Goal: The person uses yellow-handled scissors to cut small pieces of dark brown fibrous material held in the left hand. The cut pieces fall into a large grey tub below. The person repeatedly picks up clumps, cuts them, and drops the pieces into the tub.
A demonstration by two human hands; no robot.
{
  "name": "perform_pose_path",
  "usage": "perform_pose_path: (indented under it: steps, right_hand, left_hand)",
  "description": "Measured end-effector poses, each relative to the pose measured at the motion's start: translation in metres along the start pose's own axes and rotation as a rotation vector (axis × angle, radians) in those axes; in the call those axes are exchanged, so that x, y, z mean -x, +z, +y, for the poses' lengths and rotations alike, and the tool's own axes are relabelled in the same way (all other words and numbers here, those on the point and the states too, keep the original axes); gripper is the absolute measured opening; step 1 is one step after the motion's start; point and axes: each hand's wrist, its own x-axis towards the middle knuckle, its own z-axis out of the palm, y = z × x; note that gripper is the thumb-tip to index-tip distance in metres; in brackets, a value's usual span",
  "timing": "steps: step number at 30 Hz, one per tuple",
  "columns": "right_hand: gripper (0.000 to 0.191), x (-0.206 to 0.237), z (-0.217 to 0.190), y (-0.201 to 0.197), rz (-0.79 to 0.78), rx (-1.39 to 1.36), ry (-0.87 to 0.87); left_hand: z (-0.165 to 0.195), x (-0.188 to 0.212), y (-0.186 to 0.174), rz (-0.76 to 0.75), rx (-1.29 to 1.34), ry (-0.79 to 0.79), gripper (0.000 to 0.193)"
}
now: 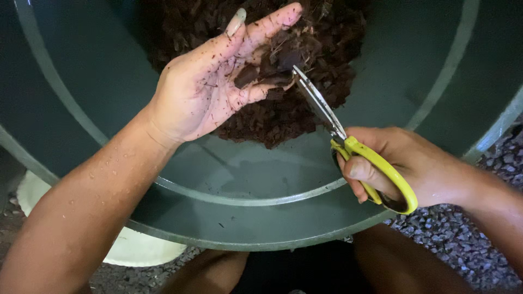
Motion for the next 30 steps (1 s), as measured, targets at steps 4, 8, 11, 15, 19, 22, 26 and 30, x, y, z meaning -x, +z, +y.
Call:
perform_pose_path:
  steps: [4,8,11,15,19,22,26,30]
  right_hand:
    - [0.038,0.000,-0.002,-0.001,0.025,0.000,0.022]
    - [0.040,-0.002,-0.002,0.000,0.028,-0.154,-0.042]
    - [0.042,-0.003,-0.003,-0.001,0.049,-0.158,-0.021]
    - [0.041,-0.005,-0.005,0.002,0.069,-0.063,0.024]
    - [0.050,-0.007,-0.009,0.004,0.148,0.023,-0.166]
    - [0.053,-0.009,-0.010,0.004,0.126,0.032,-0.151]
    - [0.048,-0.013,-0.007,0.005,0.164,0.151,0.044]
    - [0.043,-0.017,-0.006,0.009,0.216,0.056,0.000]
  left_hand:
    - [-0.007,-0.004,-0.002,0.087,-0.053,0.019,0.044]
    - [-0.016,-0.007,-0.001,0.181,-0.207,0.027,0.039]
    - [-0.019,-0.009,-0.001,0.210,-0.281,0.056,0.033]
    - [-0.022,-0.010,-0.001,0.232,-0.238,0.091,0.021]
    - [-0.024,-0.008,-0.003,0.228,-0.204,0.115,0.017]
    - [-0.028,-0.009,-0.005,0.233,-0.214,0.140,0.018]
    - [-0.035,-0.009,-0.004,0.210,-0.326,0.183,0.019]
    - [-0.047,-0.007,0.005,0.216,-0.371,0.161,0.015]
